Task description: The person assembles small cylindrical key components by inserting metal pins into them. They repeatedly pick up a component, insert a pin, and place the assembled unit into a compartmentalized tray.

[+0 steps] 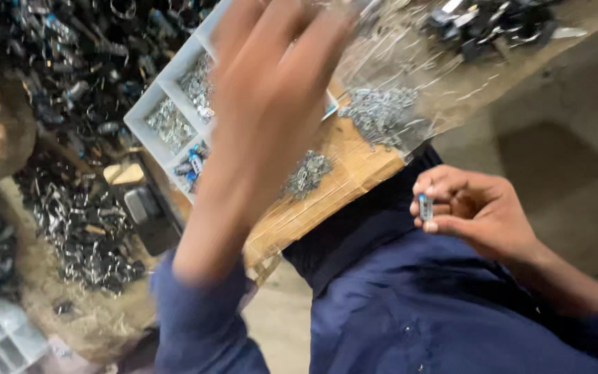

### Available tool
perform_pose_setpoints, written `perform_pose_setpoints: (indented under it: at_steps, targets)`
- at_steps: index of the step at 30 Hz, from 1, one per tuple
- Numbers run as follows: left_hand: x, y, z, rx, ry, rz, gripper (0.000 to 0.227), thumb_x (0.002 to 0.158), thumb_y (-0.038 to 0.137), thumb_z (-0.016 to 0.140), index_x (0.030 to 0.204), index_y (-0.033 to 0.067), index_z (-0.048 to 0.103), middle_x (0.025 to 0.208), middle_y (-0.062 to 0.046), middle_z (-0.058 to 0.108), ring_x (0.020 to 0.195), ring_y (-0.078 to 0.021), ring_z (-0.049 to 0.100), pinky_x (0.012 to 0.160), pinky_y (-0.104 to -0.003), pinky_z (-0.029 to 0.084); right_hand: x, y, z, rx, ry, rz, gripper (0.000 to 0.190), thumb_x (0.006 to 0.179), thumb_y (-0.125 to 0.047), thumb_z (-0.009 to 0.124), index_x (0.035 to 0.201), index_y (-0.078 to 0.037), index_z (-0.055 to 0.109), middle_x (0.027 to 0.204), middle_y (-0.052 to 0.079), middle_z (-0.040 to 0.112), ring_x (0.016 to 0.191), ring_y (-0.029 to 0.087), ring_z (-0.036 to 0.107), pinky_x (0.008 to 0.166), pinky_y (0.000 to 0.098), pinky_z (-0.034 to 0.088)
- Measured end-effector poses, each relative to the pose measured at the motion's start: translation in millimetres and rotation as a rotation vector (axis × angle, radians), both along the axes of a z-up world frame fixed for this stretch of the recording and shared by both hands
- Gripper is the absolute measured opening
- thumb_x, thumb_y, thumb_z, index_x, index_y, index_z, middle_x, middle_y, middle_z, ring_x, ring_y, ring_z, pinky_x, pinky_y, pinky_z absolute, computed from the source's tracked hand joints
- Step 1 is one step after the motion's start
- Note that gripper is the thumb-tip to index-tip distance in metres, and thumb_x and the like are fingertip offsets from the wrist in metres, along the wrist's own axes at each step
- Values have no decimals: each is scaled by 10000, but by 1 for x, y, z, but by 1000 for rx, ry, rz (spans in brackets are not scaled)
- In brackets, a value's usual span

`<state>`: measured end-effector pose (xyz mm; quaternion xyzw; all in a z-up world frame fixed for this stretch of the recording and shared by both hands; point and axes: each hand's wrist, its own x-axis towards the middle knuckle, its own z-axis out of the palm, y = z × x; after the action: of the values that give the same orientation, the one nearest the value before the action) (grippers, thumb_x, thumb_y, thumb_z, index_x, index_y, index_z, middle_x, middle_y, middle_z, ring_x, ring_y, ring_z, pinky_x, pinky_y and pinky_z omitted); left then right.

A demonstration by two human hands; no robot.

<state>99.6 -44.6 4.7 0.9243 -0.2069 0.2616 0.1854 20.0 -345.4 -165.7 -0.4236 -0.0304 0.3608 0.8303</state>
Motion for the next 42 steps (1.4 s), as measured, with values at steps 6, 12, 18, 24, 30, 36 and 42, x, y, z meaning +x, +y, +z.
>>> perform_pose_setpoints:
  at_steps: [6,12,18,24,30,36,42]
  targets:
    - [-157,22,24,-215,526,395,314,677,-11,803,964,102,742,903,-51,726,845,-217,667,800,-341,523,36,12,-1,-52,-158,-33,384,836,200,716,1175,24,679,1259,196,629,1056,264,698,861,363,649]
    - [-136,-51,-68,-699,582,207,225,909,29,773,1115,95,715,1061,-56,720,964,-247,671,829,-324,536,70,2,37,-40,-236,-149,431,812,108,801,1189,-64,684,1224,159,641,1051,241,711,837,315,670]
    - [-83,-86,-124,-407,358,422,232,933,54,792,1146,80,707,1042,-58,658,941,-274,608,837,-411,453,73,34,34,-168,-254,-262,330,896,131,785,1175,-22,694,1141,156,625,1007,258,683,807,333,677]
    - [-151,-58,-107,-272,355,625,237,869,24,841,1088,74,764,935,-71,649,820,-244,587,728,-367,457,90,58,15,-117,-284,-167,321,886,140,794,1156,-4,695,1181,187,642,1037,267,718,822,334,681]
    - [-214,-28,-126,-278,391,871,264,869,73,860,1108,84,748,1035,-101,647,934,-262,640,810,-371,519,68,70,33,-45,-219,-69,392,730,116,840,1089,1,730,1100,202,646,904,270,731,689,339,692]
    - [-262,5,-107,-187,482,968,269,891,99,814,1154,89,761,1163,-122,653,1088,-310,622,958,-435,504,18,108,31,-98,-126,304,339,779,155,807,1081,42,700,1119,212,638,953,289,725,735,374,690]
    - [-244,31,-104,-264,550,959,490,1005,319,723,1353,-6,605,1145,-167,587,1034,-350,561,933,-456,479,-4,141,20,-105,-167,585,319,761,144,787,1060,70,708,1155,220,655,964,282,746,765,376,693]
